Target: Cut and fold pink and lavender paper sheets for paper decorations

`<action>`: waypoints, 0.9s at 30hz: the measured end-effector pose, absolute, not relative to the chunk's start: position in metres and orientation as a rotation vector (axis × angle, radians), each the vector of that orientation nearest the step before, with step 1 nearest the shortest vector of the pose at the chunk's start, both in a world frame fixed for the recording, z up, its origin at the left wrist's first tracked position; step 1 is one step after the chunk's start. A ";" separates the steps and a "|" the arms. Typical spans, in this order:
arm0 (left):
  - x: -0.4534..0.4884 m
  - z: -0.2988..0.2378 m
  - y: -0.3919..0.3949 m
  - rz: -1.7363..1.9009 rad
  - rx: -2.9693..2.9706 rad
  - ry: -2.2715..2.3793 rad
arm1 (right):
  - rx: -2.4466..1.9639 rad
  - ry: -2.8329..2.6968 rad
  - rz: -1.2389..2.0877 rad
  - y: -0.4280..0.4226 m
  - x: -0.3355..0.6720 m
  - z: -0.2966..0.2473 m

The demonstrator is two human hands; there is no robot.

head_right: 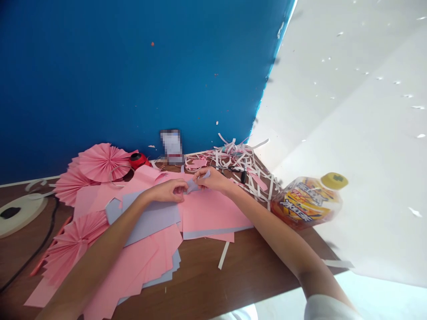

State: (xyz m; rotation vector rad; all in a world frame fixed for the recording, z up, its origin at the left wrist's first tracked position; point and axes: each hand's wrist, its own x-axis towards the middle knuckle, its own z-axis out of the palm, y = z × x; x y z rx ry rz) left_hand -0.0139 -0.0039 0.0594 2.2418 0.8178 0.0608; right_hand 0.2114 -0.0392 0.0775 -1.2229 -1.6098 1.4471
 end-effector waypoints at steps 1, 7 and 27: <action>-0.015 0.060 -0.003 0.066 2.236 0.846 | -1.217 -1.617 1.438 -0.040 0.211 0.078; -0.013 0.055 -0.004 0.103 2.217 0.889 | -1.179 -1.609 1.423 -0.040 0.210 0.076; -0.018 0.026 0.016 0.316 2.050 0.851 | -1.463 -1.757 1.409 -0.036 0.235 0.096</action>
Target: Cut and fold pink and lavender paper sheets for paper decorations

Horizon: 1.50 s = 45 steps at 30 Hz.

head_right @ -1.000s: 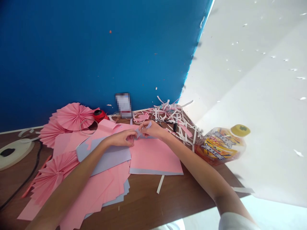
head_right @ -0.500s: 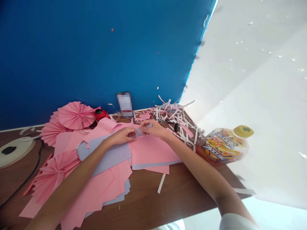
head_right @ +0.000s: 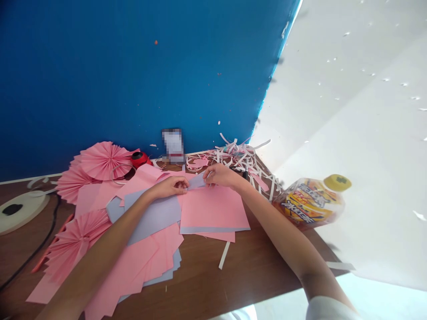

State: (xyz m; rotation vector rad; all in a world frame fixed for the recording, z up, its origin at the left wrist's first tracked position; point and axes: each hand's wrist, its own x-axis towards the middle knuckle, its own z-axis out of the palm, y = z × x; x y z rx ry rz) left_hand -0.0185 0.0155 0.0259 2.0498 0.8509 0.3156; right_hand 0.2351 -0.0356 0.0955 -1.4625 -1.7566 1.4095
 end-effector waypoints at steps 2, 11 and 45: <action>-0.018 0.026 0.016 0.313 2.054 0.858 | -1.488 -1.765 1.402 -0.034 0.238 0.095; -0.017 0.030 0.013 0.306 2.073 0.859 | -1.499 -1.819 1.382 -0.034 0.241 0.095; -0.014 0.023 0.011 0.379 1.996 0.891 | -1.816 -2.113 1.326 -0.023 0.267 0.085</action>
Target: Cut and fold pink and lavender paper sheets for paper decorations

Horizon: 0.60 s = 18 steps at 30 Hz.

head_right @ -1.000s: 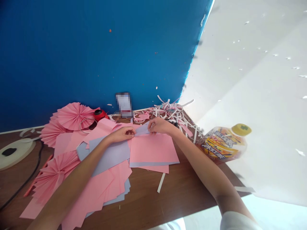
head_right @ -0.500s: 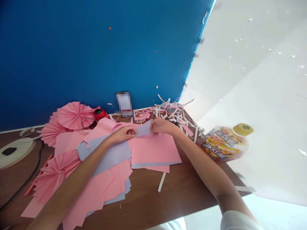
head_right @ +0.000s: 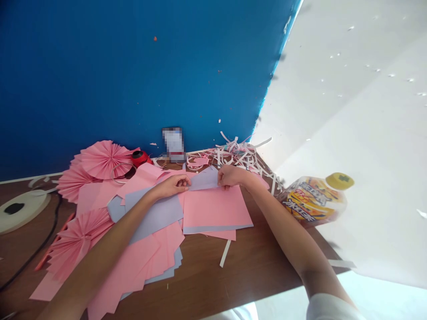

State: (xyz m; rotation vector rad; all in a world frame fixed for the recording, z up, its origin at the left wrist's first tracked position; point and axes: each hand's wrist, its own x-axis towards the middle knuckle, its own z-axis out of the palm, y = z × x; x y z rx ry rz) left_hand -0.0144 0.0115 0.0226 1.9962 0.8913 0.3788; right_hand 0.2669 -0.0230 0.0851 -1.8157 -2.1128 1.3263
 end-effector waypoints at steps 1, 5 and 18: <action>-0.015 0.023 0.011 0.377 1.987 0.890 | -1.839 -2.126 1.334 -0.022 0.268 0.084; -0.015 0.022 0.012 0.372 1.974 0.891 | -1.877 -2.243 1.261 -0.018 0.271 0.078; -0.015 0.022 0.014 0.358 2.012 0.887 | -1.899 -2.344 1.137 -0.009 0.279 0.069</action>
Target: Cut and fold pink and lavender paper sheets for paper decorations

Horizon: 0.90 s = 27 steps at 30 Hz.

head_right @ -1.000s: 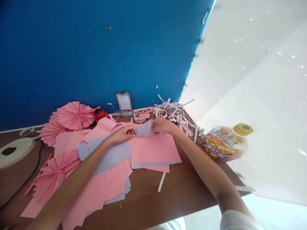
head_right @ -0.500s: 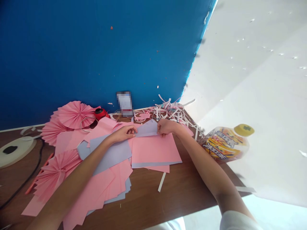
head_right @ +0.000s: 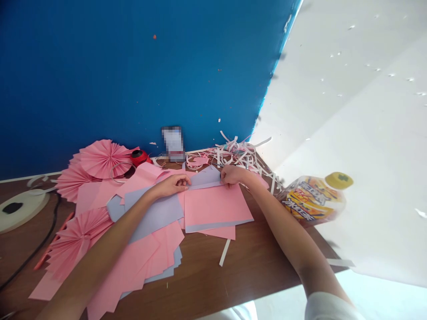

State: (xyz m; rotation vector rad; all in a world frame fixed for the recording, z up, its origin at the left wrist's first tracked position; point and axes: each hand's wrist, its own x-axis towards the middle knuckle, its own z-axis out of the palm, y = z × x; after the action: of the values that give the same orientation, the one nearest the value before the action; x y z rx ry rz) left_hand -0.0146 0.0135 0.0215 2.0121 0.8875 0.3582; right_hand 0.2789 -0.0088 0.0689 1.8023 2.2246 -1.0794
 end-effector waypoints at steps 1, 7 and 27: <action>-0.015 0.022 0.014 0.353 2.026 0.889 | 1.806 2.221 -1.090 -0.008 0.280 0.068; -0.014 0.025 0.012 0.350 2.053 0.874 | 1.826 2.178 -1.239 -0.009 0.285 0.070; -0.013 0.028 0.010 0.352 2.029 0.874 | 1.866 2.085 -1.262 -0.009 0.284 0.065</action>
State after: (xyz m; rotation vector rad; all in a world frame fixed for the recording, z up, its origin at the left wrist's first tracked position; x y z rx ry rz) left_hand -0.0134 0.0103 0.0283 2.0292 0.8735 0.3523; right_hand 0.2844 -0.0088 0.0647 1.8661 2.0847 -1.2623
